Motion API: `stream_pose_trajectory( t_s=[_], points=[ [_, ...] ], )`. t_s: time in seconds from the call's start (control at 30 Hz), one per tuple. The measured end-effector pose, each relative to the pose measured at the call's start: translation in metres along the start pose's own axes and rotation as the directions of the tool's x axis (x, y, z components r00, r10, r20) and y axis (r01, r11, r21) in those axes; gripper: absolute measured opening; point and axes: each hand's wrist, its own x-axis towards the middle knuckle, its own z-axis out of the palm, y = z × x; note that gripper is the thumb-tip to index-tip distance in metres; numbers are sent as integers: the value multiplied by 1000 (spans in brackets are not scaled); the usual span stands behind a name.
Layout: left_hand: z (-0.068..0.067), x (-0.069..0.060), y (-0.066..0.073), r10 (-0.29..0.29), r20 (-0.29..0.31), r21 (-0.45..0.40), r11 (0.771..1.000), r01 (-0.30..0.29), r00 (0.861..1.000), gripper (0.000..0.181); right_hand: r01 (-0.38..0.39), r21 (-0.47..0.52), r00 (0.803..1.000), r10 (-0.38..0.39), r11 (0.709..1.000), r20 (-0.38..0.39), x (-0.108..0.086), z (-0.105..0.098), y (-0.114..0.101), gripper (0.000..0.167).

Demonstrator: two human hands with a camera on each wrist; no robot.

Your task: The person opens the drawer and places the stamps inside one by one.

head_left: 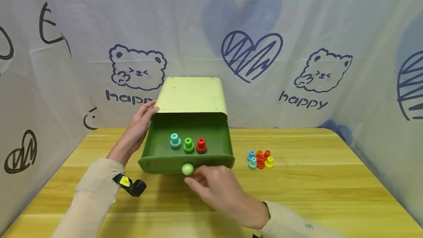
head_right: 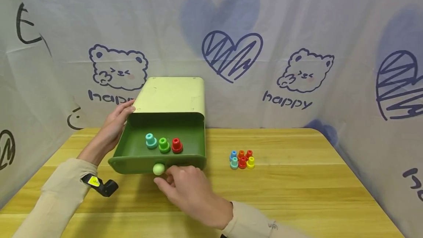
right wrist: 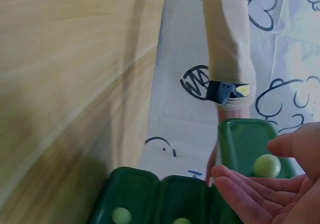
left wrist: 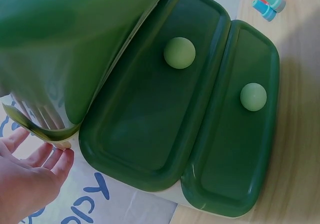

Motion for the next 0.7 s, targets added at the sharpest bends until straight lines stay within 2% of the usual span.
stream_pose_trajectory(
  t_s=[0.1,0.17,0.3,0.5,0.7],
  points=[
    [0,-1,0,-7,-6,-1,1000,7,1000,67,-72,47,997,72,996,-4,2,6,1,24],
    [0,-2,1,-10,-8,-2,1000,10,1000,66,-94,83,995,97,992,-28,3,10,1,23],
    [0,-2,1,-12,-12,-8,1000,12,1000,66,-95,143,989,110,985,-98,5,14,1,20],
    [0,-1,2,-6,0,-4,1000,6,1000,66,-84,171,977,115,982,-182,10,13,1,21],
    [-1,-1,2,-24,10,-14,1000,24,1000,67,-102,162,973,133,981,-191,22,10,4,20]
  ],
)
